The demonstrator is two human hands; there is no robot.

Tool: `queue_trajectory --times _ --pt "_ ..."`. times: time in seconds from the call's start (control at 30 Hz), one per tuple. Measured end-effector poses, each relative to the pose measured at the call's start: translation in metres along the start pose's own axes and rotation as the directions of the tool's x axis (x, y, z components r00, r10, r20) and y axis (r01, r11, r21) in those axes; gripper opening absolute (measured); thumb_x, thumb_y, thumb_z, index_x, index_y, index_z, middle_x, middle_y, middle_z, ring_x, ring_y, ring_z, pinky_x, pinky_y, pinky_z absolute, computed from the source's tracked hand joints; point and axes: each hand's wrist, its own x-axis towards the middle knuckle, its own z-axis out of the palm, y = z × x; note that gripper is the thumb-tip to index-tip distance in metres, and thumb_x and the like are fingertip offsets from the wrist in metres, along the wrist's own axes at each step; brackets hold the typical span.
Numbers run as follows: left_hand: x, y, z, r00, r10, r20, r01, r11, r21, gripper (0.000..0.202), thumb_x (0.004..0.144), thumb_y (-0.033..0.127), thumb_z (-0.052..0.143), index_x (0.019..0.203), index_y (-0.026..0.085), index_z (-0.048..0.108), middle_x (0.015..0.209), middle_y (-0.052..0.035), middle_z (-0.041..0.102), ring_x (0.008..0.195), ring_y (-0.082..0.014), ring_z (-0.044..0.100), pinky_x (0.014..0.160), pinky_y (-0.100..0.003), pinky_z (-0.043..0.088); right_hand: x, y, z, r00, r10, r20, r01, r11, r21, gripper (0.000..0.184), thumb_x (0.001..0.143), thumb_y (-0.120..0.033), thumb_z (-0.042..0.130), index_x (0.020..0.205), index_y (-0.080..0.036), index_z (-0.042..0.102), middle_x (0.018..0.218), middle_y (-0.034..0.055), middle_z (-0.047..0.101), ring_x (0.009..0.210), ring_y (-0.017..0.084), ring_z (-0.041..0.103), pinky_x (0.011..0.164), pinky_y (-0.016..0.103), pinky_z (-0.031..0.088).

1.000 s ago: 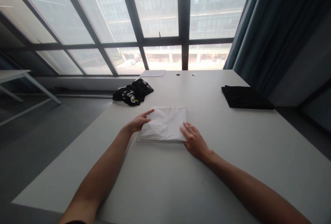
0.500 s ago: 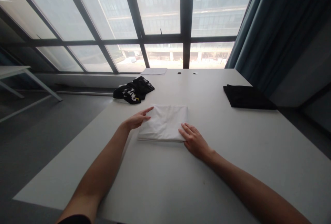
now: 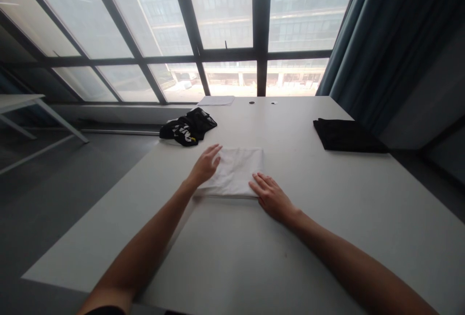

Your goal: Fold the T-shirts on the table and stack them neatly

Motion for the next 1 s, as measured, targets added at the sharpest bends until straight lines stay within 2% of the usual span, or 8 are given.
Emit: queue_trajectory --times 0.07,0.2,0.37,0.53,0.67,0.8,0.87,1.0 --pt "-0.012 0.008 0.017 0.990 0.068 0.125 -0.081 0.992 0.095 0.055 0.100 0.041 0.043 0.150 0.019 0.047 0.156 -0.0128 0.043 0.145 -0.0294 0.036 0.121 -0.049 0.023 0.000 0.001 0.002 1.000 -0.008 0.013 0.008 1.000 -0.002 0.059 0.088 -0.008 0.048 0.146 -0.018 0.049 0.160 0.0144 0.037 0.150 0.028 0.029 0.121 0.049 0.027" --pt "-0.031 0.001 0.040 0.964 0.031 0.262 -0.096 0.966 0.239 0.056 0.101 0.046 0.041 0.153 0.026 0.042 0.163 -0.0103 0.032 0.151 -0.0336 0.023 0.120 -0.060 0.014 0.000 0.002 0.003 0.999 -0.035 0.039 0.035 0.999 0.004 0.058 0.089 -0.009 0.048 0.146 -0.019 0.050 0.161 0.0136 0.036 0.151 0.028 0.025 0.121 0.051 0.024" --pt "-0.032 -0.010 0.039 0.960 0.031 0.277 -0.107 0.958 0.265 0.057 0.102 0.047 0.038 0.155 0.027 0.038 0.164 -0.0095 0.029 0.152 -0.0325 0.021 0.121 -0.058 0.014 0.002 0.000 0.001 0.996 -0.070 0.057 0.071 0.997 -0.018 0.056 0.090 -0.009 0.047 0.146 -0.016 0.050 0.159 0.0141 0.039 0.151 0.029 0.026 0.122 0.051 0.023" --pt "-0.010 -0.001 0.033 0.917 -0.057 0.395 -0.093 0.932 0.351 0.060 0.101 0.053 0.036 0.156 0.027 0.037 0.164 -0.0086 0.029 0.151 -0.0323 0.024 0.119 -0.058 0.021 0.004 -0.001 -0.002 0.992 -0.089 0.090 0.093 0.995 -0.040 0.053 0.093 -0.011 0.045 0.146 -0.014 0.050 0.157 0.0149 0.043 0.150 0.028 0.028 0.122 0.050 0.023" --pt "0.018 0.007 0.042 0.960 -0.051 0.275 -0.058 0.925 0.376 0.058 0.104 0.049 0.029 0.156 0.024 0.035 0.163 -0.0090 0.032 0.151 -0.0298 0.025 0.120 -0.056 0.022 0.002 -0.007 -0.009 0.994 -0.045 0.099 0.044 0.999 0.011 0.048 0.097 -0.024 0.047 0.144 -0.016 0.050 0.154 0.0149 0.046 0.147 0.028 0.035 0.121 0.054 0.020" --pt "0.028 0.001 0.060 0.967 -0.086 0.239 -0.021 0.911 0.413 0.059 0.104 0.049 0.028 0.156 0.022 0.036 0.164 -0.0102 0.030 0.152 -0.0324 0.022 0.121 -0.058 0.016 0.013 -0.012 -0.011 0.993 0.099 0.063 -0.105 0.989 0.107 0.046 0.104 -0.040 0.037 0.139 -0.017 0.055 0.150 0.0143 0.052 0.142 0.025 0.041 0.121 0.052 0.020" --pt "0.026 -0.005 0.066 0.969 -0.083 0.232 -0.023 0.907 0.420 0.060 0.104 0.051 0.027 0.157 0.023 0.035 0.164 -0.0097 0.028 0.152 -0.0328 0.021 0.121 -0.058 0.014 0.031 -0.011 -0.008 0.978 0.210 0.014 -0.210 0.970 0.122 0.048 0.104 -0.037 0.033 0.141 -0.015 0.054 0.152 0.0147 0.049 0.144 0.024 0.038 0.121 0.049 0.021" --pt "0.022 -0.009 0.069 0.971 -0.074 0.229 -0.030 0.908 0.417 0.060 0.104 0.052 0.026 0.157 0.024 0.034 0.165 -0.0085 0.028 0.152 -0.0317 0.019 0.121 -0.057 0.013 0.090 -0.002 0.005 0.926 0.374 -0.048 -0.368 0.924 0.098 0.055 0.101 -0.030 0.035 0.151 -0.008 0.040 0.162 0.0161 0.031 0.151 0.026 0.023 0.121 0.049 0.018"
